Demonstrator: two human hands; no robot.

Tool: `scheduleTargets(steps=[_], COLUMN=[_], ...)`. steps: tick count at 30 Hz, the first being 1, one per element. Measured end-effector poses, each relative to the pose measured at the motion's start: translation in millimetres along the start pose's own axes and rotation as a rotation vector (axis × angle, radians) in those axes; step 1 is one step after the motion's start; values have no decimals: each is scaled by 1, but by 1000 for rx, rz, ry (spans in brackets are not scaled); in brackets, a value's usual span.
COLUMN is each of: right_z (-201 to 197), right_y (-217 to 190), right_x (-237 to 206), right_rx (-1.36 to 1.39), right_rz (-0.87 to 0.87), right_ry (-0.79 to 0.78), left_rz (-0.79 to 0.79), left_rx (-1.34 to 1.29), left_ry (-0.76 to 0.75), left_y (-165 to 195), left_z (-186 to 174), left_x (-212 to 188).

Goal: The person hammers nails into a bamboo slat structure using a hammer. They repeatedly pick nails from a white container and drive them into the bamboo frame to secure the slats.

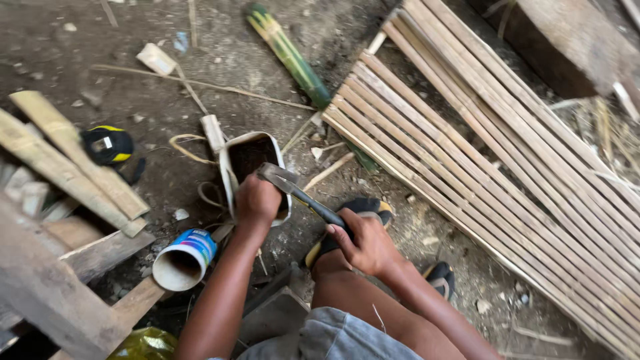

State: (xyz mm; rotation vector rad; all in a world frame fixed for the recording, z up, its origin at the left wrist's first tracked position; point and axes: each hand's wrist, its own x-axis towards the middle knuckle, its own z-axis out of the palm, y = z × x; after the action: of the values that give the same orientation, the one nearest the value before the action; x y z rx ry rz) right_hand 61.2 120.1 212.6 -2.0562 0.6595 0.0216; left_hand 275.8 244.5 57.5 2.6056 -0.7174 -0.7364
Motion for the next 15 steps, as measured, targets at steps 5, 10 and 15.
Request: scheduleTargets(steps=[5,10,15], right_z=[-17,-16,-19], right_y=[-4,-17,-21], right_x=[-13,-22,-24], right_rx=[20,12,54], right_rz=[64,84,153], right_ry=[-8,-23,-80], left_rz=[211,-112,77], left_rx=[165,98,84], left_ry=[56,-106,51], left_y=[11,32,51], left_z=[-11,-30,-58], left_x=[-8,-23,-36])
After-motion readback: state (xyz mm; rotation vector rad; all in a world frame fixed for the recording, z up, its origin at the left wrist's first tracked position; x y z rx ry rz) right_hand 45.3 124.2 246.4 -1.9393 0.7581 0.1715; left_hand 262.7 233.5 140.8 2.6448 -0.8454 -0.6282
